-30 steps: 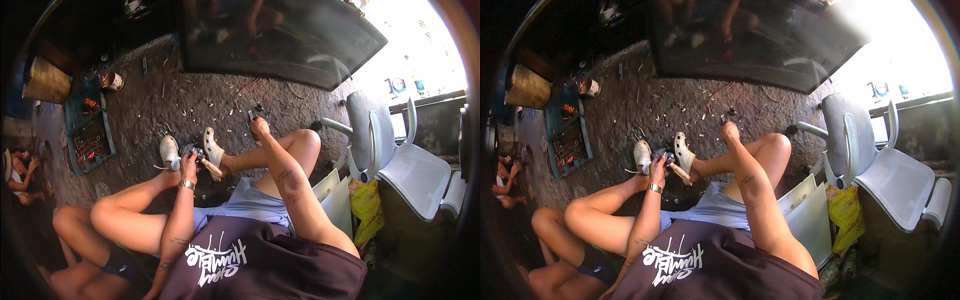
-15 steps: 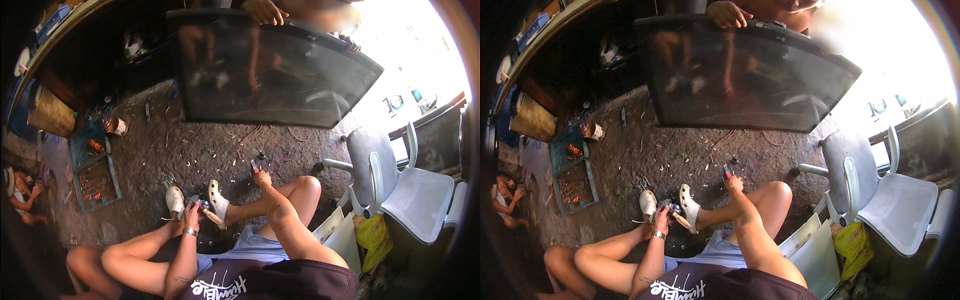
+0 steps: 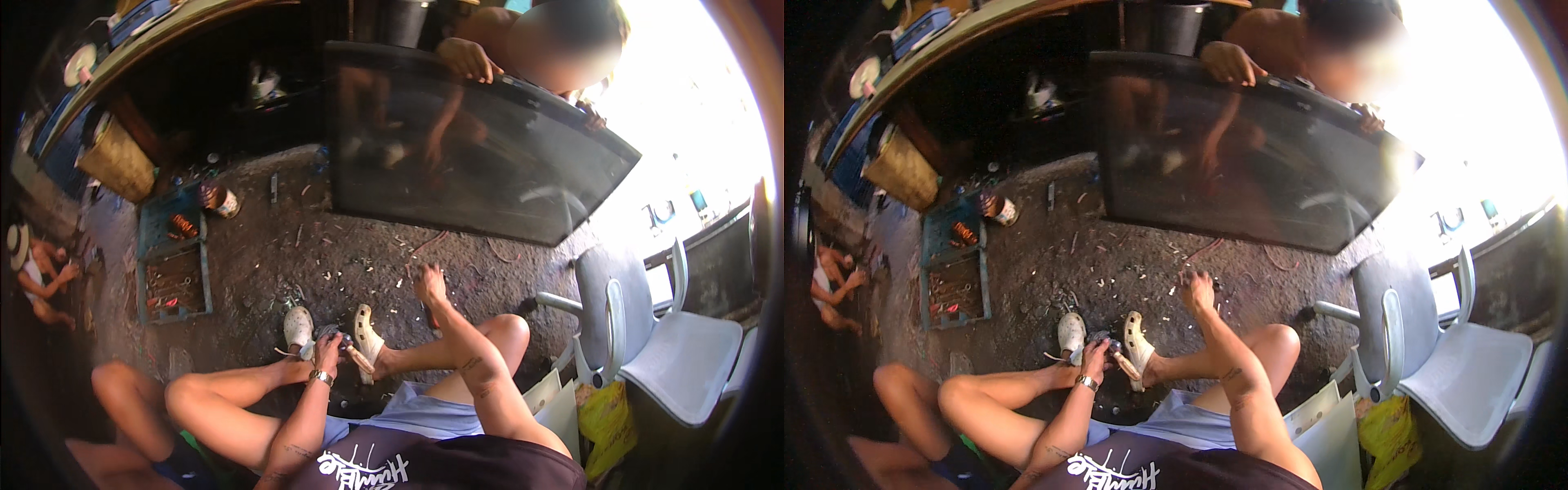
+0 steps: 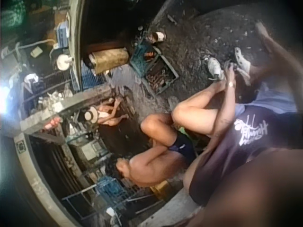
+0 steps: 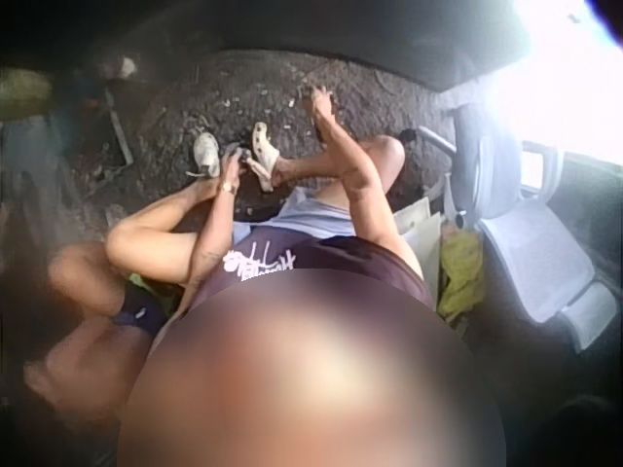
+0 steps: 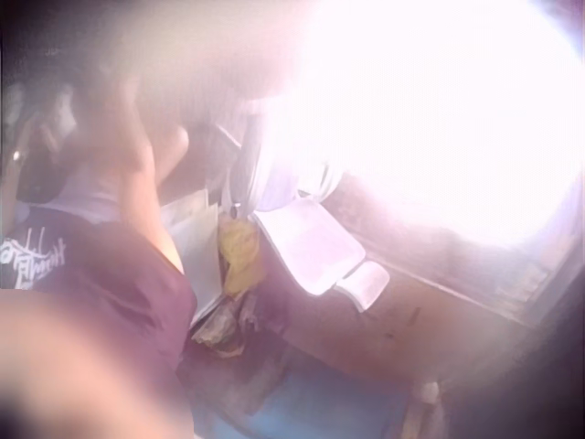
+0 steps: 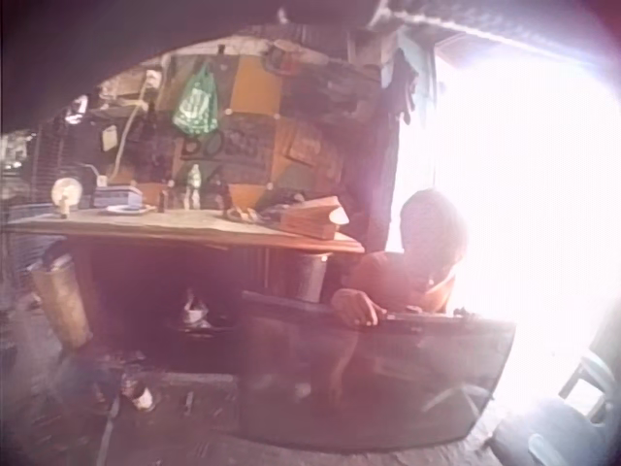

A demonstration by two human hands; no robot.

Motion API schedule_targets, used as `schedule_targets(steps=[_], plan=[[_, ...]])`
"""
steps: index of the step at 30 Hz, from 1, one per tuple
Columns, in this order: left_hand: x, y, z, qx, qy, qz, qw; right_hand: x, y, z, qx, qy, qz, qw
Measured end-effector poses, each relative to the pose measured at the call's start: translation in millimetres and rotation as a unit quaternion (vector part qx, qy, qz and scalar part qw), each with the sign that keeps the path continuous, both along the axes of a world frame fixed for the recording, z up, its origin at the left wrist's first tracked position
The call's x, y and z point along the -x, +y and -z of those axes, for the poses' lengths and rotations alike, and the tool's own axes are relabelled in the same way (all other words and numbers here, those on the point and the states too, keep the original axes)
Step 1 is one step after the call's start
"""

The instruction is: The person sits on the floor and uses a screwdriver to disassemble a small electronic component, removing screws and separating parts. A coworker places a flat-screen TV on the floor nearby, but the wearer continues working on the small component.

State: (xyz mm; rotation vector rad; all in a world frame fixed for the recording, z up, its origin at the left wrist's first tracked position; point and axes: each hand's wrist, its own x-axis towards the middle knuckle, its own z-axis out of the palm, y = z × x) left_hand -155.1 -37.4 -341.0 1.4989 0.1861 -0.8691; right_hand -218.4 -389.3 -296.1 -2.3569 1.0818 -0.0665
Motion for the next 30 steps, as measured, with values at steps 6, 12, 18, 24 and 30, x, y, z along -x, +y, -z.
schedule_targets(steps=[6,12,18,24,30], plan=[[5,-13,-7,0.070,-0.037,-0.054,0.995,-193,-31,-234,0.276,-0.329,-0.163,0.888],[4,-13,-21,0.066,-0.009,-0.105,0.992,-313,-89,-431,0.409,-0.208,-0.142,0.877],[-7,-13,-9,-0.005,-0.097,-0.122,0.988,-335,-139,-440,0.293,0.011,-0.097,0.951],[-16,-25,8,0.091,-0.038,-0.132,0.986,-307,-133,-428,0.372,-0.019,-0.159,0.914],[-68,-52,-113,0.028,-0.157,-0.165,0.973,-261,-83,-425,0.390,-0.129,-0.165,0.897]])
